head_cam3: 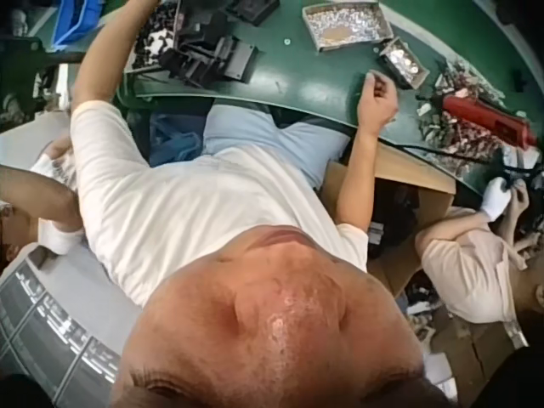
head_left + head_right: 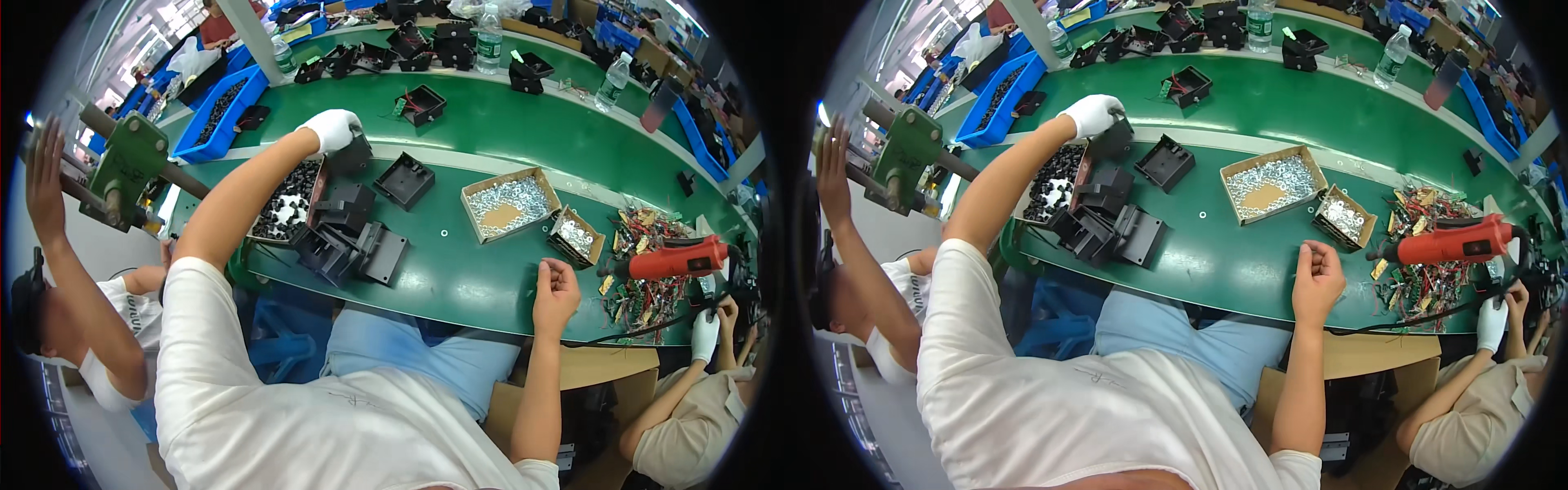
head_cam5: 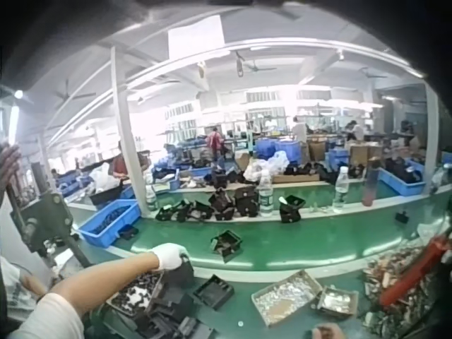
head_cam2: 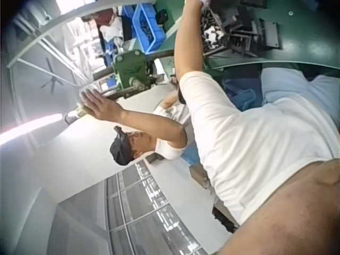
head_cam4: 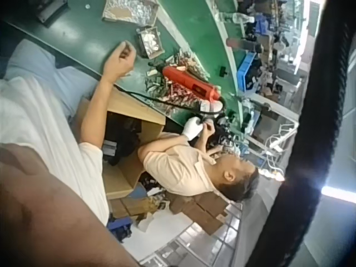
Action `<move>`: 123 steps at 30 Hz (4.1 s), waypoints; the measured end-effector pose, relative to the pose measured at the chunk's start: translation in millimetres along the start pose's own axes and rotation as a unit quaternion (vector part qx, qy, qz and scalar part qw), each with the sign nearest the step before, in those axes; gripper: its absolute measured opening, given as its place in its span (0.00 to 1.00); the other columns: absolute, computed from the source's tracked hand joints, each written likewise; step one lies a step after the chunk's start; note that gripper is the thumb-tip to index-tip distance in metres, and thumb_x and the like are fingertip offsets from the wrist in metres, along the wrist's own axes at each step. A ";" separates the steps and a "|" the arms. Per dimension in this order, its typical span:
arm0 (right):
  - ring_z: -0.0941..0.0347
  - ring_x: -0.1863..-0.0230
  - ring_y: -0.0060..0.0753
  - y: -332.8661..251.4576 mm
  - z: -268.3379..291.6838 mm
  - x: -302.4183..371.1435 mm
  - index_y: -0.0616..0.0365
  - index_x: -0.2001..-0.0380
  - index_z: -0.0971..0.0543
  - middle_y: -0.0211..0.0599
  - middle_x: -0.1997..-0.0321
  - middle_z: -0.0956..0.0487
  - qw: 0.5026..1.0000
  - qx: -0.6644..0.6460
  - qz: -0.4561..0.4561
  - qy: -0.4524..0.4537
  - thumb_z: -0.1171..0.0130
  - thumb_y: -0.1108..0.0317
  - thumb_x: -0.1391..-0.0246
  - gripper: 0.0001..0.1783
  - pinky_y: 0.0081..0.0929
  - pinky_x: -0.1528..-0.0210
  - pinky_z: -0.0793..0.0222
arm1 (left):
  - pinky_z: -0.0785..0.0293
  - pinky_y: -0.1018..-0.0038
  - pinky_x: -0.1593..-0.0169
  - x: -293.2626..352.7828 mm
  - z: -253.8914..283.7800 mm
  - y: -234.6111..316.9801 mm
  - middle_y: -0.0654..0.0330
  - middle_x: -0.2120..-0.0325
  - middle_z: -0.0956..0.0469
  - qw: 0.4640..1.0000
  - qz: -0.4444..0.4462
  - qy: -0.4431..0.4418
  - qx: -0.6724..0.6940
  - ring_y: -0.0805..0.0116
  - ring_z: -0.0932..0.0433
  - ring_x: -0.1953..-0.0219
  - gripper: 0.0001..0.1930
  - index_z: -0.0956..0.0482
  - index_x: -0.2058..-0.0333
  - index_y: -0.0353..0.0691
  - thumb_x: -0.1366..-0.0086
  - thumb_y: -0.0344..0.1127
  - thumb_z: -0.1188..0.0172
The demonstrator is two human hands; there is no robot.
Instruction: Assembling electronic components into a plastic housing using an electric screwdriver on a production line.
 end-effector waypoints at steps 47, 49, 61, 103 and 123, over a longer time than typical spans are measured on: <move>0.36 0.74 0.29 -131.9 -54.2 105.0 0.56 0.64 0.12 0.29 0.75 0.24 0.966 0.110 0.233 0.009 0.35 0.82 0.67 0.21 0.23 0.68 0.38 | 0.25 0.70 0.61 239.5 -88.6 237.3 0.57 0.65 0.19 0.814 -0.130 0.319 0.468 0.59 0.22 0.69 0.26 0.22 0.55 0.37 0.58 0.16 0.36; 0.36 0.74 0.30 -127.4 -54.2 98.6 0.56 0.66 0.12 0.29 0.75 0.24 0.975 0.118 0.185 -0.038 0.35 0.81 0.66 0.19 0.23 0.67 0.38 | 0.23 0.71 0.59 237.5 -88.7 241.6 0.58 0.65 0.18 0.806 -0.116 0.342 0.469 0.61 0.21 0.68 0.22 0.21 0.56 0.37 0.52 0.16 0.36; 0.27 0.71 0.25 -114.4 84.9 93.1 0.60 0.57 0.14 0.30 0.70 0.18 0.969 0.121 0.190 0.102 0.25 0.70 0.50 0.16 0.19 0.66 0.31 | 0.19 0.73 0.63 182.4 -151.9 284.3 0.48 0.55 0.19 0.527 0.063 -0.078 0.844 0.64 0.18 0.66 0.19 0.29 0.42 0.30 0.30 0.23 0.47; 0.23 0.66 0.31 -125.1 45.2 99.3 0.62 0.62 0.19 0.40 0.65 0.15 0.989 -0.050 0.104 -0.096 0.35 0.87 0.50 0.12 0.24 0.62 0.26 | 0.21 0.75 0.57 182.8 -103.4 258.0 0.61 0.60 0.13 0.795 -0.096 0.120 0.587 0.67 0.17 0.65 0.23 0.17 0.49 0.35 0.47 0.25 0.34; 0.27 0.63 0.20 -100.9 28.6 87.1 0.62 0.56 0.24 0.34 0.60 0.20 0.999 -0.003 -0.037 -0.038 0.39 0.78 0.36 0.07 0.17 0.59 0.30 | 0.22 0.68 0.60 186.7 -104.8 241.5 0.58 0.67 0.13 0.882 -0.040 0.094 0.459 0.55 0.17 0.66 0.16 0.13 0.59 0.44 0.47 0.33 0.40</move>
Point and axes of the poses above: each hand's wrist, its own x-axis away from the middle knuckle, its own z-axis out of the back of the hand, y = z × x, the point moved 5 cm from there along -x, towards the middle knuckle
